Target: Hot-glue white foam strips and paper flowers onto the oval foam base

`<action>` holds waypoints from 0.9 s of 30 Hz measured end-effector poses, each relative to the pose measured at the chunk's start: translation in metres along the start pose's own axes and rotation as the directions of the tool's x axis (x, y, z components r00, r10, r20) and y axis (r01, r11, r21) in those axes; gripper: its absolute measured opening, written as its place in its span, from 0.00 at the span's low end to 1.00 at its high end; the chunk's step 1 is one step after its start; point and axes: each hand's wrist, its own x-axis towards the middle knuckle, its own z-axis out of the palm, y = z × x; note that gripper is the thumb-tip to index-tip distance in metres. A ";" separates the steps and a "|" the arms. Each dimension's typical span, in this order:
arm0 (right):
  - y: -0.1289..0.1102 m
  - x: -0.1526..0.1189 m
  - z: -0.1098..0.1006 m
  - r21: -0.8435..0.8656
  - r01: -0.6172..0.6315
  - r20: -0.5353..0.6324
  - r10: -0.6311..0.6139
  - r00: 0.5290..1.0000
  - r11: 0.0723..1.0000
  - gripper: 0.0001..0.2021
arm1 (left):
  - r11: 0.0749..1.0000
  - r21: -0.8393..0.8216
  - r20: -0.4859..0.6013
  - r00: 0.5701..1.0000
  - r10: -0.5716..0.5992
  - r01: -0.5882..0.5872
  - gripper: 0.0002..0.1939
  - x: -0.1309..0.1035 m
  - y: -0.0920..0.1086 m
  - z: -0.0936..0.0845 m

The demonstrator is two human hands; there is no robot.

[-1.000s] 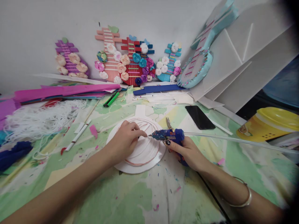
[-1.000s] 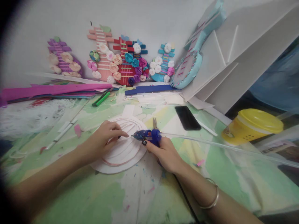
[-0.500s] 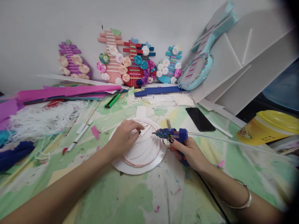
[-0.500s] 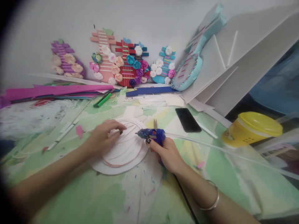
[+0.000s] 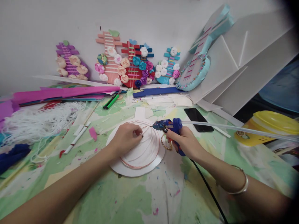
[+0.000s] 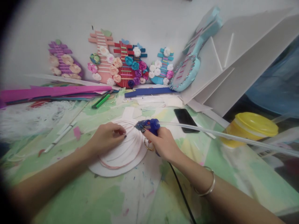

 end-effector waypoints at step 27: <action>0.017 0.015 0.017 0.013 0.004 0.036 -0.004 0.999 1.000 0.22 | 0.991 -0.108 -0.001 0.997 -0.076 0.075 0.10 0.001 -0.008 0.000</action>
